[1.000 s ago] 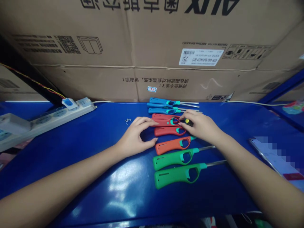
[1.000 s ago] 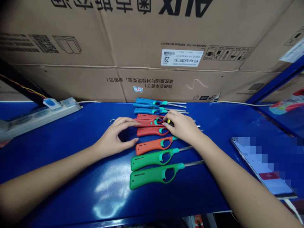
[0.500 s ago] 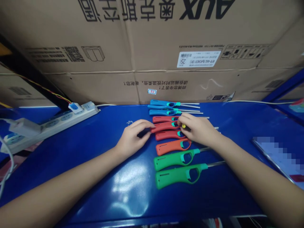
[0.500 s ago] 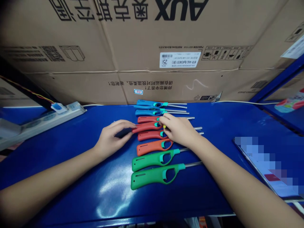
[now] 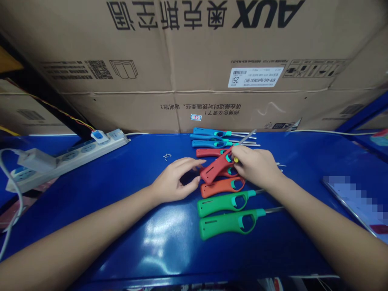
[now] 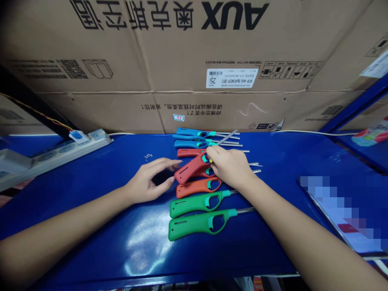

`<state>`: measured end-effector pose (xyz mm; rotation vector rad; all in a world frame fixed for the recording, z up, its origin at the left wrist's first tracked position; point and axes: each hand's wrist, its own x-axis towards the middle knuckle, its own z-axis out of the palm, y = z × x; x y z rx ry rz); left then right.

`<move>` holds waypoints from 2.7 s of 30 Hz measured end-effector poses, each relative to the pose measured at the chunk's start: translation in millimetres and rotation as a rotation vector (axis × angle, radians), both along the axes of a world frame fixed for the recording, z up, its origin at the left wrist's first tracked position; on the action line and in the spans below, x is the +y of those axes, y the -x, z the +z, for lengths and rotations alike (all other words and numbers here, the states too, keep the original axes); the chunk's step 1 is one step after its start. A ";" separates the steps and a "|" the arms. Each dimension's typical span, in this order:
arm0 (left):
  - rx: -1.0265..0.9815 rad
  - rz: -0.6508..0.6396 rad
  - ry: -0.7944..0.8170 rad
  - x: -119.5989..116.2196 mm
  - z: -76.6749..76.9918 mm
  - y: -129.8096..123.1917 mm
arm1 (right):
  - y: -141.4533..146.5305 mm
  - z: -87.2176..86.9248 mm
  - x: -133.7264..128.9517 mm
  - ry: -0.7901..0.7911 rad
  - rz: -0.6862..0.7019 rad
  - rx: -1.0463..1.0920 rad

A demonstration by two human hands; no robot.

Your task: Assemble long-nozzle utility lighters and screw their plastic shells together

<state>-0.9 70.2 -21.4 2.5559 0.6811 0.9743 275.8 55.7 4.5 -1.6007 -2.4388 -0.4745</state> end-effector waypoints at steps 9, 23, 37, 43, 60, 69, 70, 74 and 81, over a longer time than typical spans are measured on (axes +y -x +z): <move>0.037 -0.023 -0.096 1.6 -0.4 1.7 | 18.3 0.3 -9.2 0.126 -0.157 0.055; 0.066 0.140 0.036 10.9 -8.2 -2.4 | -59.0 14.5 23.3 -0.039 -0.194 0.326; 0.177 0.184 -0.016 13.0 -7.8 -4.5 | -122.9 20.2 40.1 -0.220 -0.481 0.475; 0.178 0.183 -0.024 14.2 -8.9 -4.5 | -123.3 -0.8 42.5 0.123 -0.579 0.357; 0.524 -0.033 0.015 -90.4 30.9 -28.9 | 20.5 55.5 -75.7 0.793 0.342 0.046; 0.613 0.067 0.126 -76.2 34.5 -25.9 | -5.7 46.0 -58.1 0.714 0.117 0.032; 0.636 0.064 0.140 -77.0 35.6 -26.1 | -5.6 45.0 -57.7 0.711 0.136 0.029; 0.709 0.095 0.166 -78.8 38.1 -27.5 | 0.1 41.4 -58.4 0.641 0.294 0.018; 0.750 0.095 0.495 -77.0 66.8 -17.9 | 11.4 45.0 -58.9 0.558 0.418 0.037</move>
